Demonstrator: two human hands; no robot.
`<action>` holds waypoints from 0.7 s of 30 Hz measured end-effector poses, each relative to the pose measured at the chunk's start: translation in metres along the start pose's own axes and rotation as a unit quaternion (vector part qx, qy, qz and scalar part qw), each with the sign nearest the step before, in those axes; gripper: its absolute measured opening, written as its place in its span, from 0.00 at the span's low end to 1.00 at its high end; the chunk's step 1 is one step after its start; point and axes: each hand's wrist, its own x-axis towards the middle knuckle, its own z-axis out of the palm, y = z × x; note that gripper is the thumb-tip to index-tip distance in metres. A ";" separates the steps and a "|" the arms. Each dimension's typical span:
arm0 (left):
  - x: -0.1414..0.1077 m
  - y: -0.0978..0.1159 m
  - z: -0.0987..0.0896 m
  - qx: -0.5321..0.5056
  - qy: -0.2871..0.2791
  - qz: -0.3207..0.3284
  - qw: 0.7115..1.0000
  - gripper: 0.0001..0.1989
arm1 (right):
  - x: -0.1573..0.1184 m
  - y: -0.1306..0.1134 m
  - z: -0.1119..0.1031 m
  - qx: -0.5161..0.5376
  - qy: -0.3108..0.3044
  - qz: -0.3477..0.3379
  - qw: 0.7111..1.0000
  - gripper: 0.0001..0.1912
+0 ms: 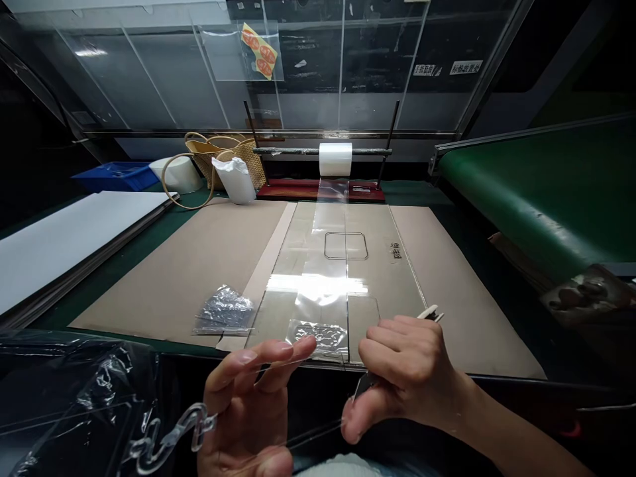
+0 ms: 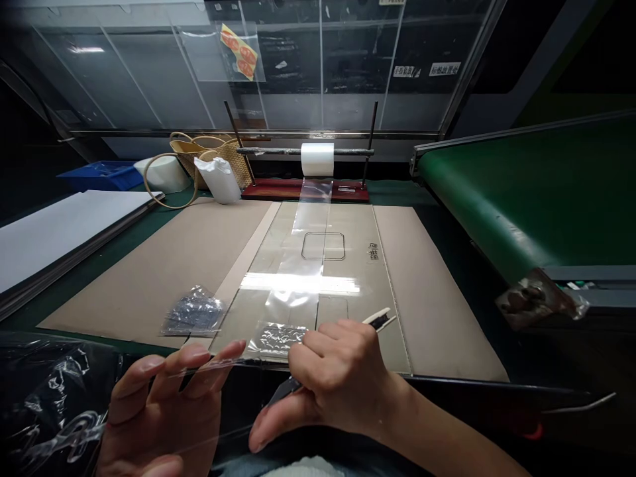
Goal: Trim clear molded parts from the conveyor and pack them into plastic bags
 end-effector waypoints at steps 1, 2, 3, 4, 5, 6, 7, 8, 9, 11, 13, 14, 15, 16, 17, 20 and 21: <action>0.000 0.000 0.000 -0.001 0.000 -0.002 1.000 0.23 | 0.000 0.000 0.000 0.008 -0.003 0.003 1.000 0.36; -0.001 0.000 0.000 -0.003 0.002 -0.003 1.000 0.23 | 0.000 0.000 -0.001 0.015 -0.003 0.010 1.000 0.36; -0.002 0.000 -0.001 -0.004 0.004 -0.003 1.000 0.23 | 0.001 0.001 -0.001 0.019 -0.002 0.017 1.000 0.36; -0.002 0.000 -0.002 -0.005 0.007 -0.003 1.000 0.23 | 0.001 0.001 -0.001 0.020 0.002 0.026 0.999 0.36; -0.003 0.000 -0.003 -0.005 0.005 0.006 1.000 0.23 | 0.001 0.001 -0.001 0.018 0.008 0.036 0.999 0.36; -0.003 0.000 -0.004 -0.004 -0.002 0.018 1.000 0.23 | 0.002 0.001 -0.001 0.016 0.014 0.044 0.999 0.36; -0.003 0.000 -0.005 -0.001 -0.012 0.029 1.000 0.23 | 0.002 0.001 -0.001 0.014 0.019 0.048 0.999 0.36; -0.003 0.000 -0.006 0.001 -0.018 0.037 0.999 0.24 | 0.002 0.001 -0.001 0.013 0.024 0.049 0.998 0.36; -0.003 0.000 -0.007 0.003 -0.021 0.041 0.999 0.24 | 0.002 0.000 0.000 0.011 0.026 0.046 0.999 0.36; -0.003 -0.001 -0.007 0.002 -0.017 0.034 0.999 0.23 | 0.002 0.000 0.000 0.007 0.027 0.030 0.999 0.36; -0.002 -0.001 -0.006 -0.002 -0.004 0.013 1.000 0.23 | 0.001 -0.001 -0.001 0.000 0.024 0.012 1.000 0.36; -0.002 -0.001 -0.005 -0.004 -0.001 0.003 1.000 0.23 | 0.001 -0.001 -0.002 -0.003 0.021 0.005 1.000 0.36; -0.002 -0.002 -0.005 -0.006 0.000 -0.003 1.000 0.23 | 0.001 -0.002 -0.002 -0.006 0.018 -0.001 1.000 0.36; -0.001 -0.002 -0.004 -0.008 0.000 -0.008 1.000 0.24 | 0.001 -0.002 -0.003 -0.007 0.015 -0.005 1.000 0.36; -0.001 -0.002 -0.003 -0.010 -0.001 -0.011 1.000 0.24 | 0.001 -0.002 -0.004 -0.008 0.012 -0.007 1.000 0.36; 0.000 -0.002 -0.003 -0.015 -0.013 -0.012 1.000 0.24 | 0.001 -0.002 -0.004 -0.011 0.009 -0.013 1.000 0.35; 0.000 -0.002 -0.003 -0.018 -0.018 -0.012 1.000 0.24 | 0.001 -0.002 -0.004 -0.012 0.008 -0.015 1.000 0.35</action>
